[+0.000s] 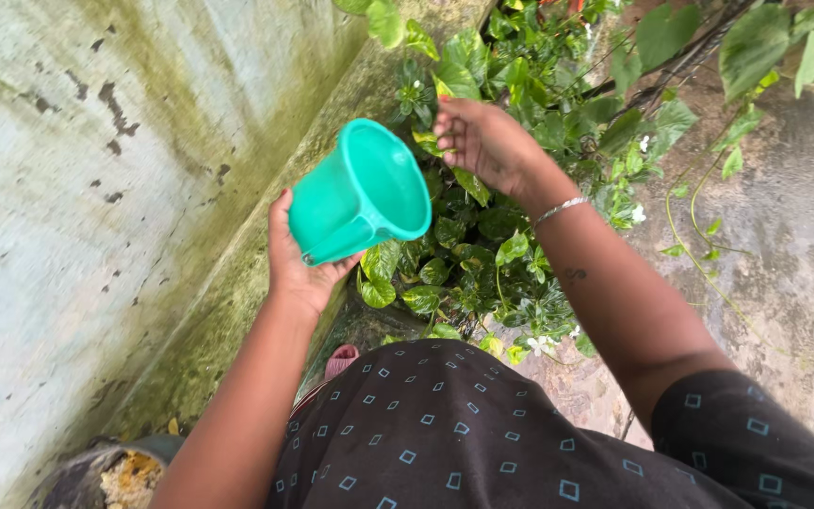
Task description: The person waters plants by holding a mug of water with one hand and repeatedly sprinkling water onto the leaves by hand.
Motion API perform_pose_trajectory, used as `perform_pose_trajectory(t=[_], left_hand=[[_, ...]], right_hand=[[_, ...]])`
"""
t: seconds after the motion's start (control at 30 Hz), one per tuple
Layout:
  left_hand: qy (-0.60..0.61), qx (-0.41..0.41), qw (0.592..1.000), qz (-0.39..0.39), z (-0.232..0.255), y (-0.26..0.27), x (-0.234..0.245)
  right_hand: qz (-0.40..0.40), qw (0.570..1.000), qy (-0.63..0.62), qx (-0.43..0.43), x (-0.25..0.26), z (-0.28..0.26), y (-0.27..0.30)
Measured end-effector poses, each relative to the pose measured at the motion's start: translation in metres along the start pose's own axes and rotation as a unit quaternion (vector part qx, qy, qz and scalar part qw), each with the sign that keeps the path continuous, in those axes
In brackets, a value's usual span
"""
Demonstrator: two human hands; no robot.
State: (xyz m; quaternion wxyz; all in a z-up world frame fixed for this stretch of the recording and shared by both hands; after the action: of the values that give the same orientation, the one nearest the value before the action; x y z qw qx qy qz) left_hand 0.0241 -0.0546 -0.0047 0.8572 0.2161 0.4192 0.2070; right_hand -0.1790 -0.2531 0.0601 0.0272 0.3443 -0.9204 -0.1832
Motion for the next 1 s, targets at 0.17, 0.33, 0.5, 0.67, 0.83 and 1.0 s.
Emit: perform_pose_trajectory(t=[0.17, 0.33, 0.5, 0.67, 0.83, 1.0], left_hand=[[-0.053, 0.004, 0.997, -0.049, 0.002, -0.011, -0.024], [-0.096, 0.029, 0.994, -0.041, 0.000, -0.021, -0.037], [-0.120, 0.060, 0.989, -0.061, -0.010, -0.029, -0.053], [-0.133, 0.067, 0.987, -0.066, -0.020, -0.024, -0.064], [-0.140, 0.080, 0.985, -0.064, -0.018, -0.023, -0.062], [-0.141, 0.047, 0.989, -0.025, -0.009, -0.020, -0.050]], right_hand=[[0.040, 0.983, -0.178, -0.036, 0.015, 0.046, 0.000], [0.014, 0.991, -0.064, 0.116, 0.020, 0.026, 0.025], [-0.138, 0.928, 0.337, 0.083, -0.003, 0.023, 0.019], [-0.241, 0.791, 0.427, 0.367, 0.001, 0.081, -0.024], [-0.265, 0.889, 0.330, 0.174, -0.001, 0.101, -0.030], [-0.209, 0.937, 0.264, -0.090, 0.006, 0.002, 0.003]])
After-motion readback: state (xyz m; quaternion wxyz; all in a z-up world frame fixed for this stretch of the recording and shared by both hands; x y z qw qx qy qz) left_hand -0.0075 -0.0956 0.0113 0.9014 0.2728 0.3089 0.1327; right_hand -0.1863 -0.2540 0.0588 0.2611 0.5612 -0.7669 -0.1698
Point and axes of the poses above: each hand's wrist, its own y-axis away from the middle knuckle, its own x-axis out of the back of the hand, z = x × y, the point moved 1 cm from there along -y, towards the middle knuckle, and after that the axes turned 5 degrees about -z, right-handed, at the moved point
